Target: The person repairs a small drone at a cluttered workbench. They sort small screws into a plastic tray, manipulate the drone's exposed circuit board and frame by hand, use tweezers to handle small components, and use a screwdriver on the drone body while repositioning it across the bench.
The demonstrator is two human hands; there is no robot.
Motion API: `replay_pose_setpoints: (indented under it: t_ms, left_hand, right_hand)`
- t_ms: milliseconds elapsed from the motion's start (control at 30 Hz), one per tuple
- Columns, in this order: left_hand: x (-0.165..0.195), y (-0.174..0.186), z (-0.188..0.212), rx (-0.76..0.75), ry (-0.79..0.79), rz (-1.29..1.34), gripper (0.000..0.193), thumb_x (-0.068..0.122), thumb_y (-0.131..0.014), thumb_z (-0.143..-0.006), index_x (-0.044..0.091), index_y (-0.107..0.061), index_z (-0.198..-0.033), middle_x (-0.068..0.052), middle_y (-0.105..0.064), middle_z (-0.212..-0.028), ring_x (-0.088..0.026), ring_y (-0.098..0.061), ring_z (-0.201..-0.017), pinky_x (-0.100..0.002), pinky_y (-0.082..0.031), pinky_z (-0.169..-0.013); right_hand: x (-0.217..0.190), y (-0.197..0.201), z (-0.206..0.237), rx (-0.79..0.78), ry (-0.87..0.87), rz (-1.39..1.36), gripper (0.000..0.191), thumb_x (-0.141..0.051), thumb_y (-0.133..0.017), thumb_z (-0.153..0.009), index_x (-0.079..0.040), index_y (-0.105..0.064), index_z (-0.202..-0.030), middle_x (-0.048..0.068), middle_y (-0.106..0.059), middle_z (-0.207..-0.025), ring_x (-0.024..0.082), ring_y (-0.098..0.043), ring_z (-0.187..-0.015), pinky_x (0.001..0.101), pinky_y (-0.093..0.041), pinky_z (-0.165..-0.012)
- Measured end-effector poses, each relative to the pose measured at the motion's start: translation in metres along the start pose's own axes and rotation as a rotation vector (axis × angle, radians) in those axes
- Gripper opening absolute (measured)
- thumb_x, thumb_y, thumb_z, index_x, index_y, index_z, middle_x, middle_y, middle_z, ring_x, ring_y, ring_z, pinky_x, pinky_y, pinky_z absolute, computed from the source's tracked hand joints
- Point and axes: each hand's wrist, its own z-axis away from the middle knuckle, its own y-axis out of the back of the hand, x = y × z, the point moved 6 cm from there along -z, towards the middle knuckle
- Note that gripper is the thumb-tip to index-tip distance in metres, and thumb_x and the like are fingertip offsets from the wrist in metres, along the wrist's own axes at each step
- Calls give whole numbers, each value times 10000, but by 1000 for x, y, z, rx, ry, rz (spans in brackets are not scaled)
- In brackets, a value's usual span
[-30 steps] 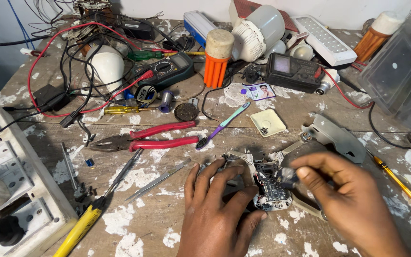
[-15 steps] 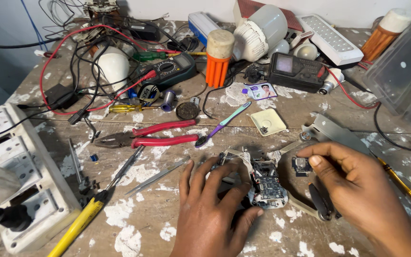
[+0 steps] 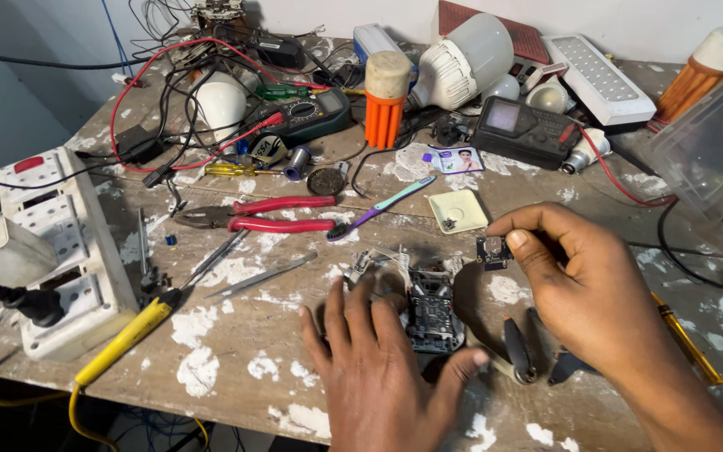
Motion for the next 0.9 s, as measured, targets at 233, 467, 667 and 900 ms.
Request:
replay_pose_setpoints:
  t_ms: [233, 467, 667, 900]
  left_hand:
    - [15, 1, 10, 184, 14, -27, 639, 491, -805, -761, 11, -641, -1149, -227, -529, -1304, -508, -330, -1393, -740, -79, -1116]
    - [3, 17, 21, 291, 8, 161, 490, 326, -870, -719, 48, -732, -1099, -179, -555, -1316, -472, -349, -1405, -650, -205, -1141]
    - [-20, 43, 22, 345, -117, 371, 481, 242, -881, -674, 65, -783, -1111, -158, -564, -1323, -423, -390, -1405, -546, -333, -1152]
    - [-59, 70, -1, 102, -136, 785, 488, 196, -873, -713, 43, -784, -1168, -81, -555, -1127, -213, -568, -1115, -336, -475, -1016]
  right_hand:
    - [18, 10, 11, -27, 16, -102, 158, -79, -601, -1003, -51, -746, -1059, -64, -491, -687, 42, -363, -627, 231, -298, -524]
    - [23, 9, 18, 8, 9, -124, 167, -89, -602, -1010, -47, -748, -1081, -59, -472, -681, 52, -346, -613, 240, -272, -508]
    - [27, 6, 15, 25, 33, -223, 173, -92, -610, -1007, -10, -730, -1100, -11, -612, -805, 72, -504, -739, 218, -406, -650]
    - [21, 20, 10, 2, -12, -282, 221, -101, -604, -1003, 34, -714, -1138, 66, -668, -951, 140, -584, -810, 277, -484, -743]
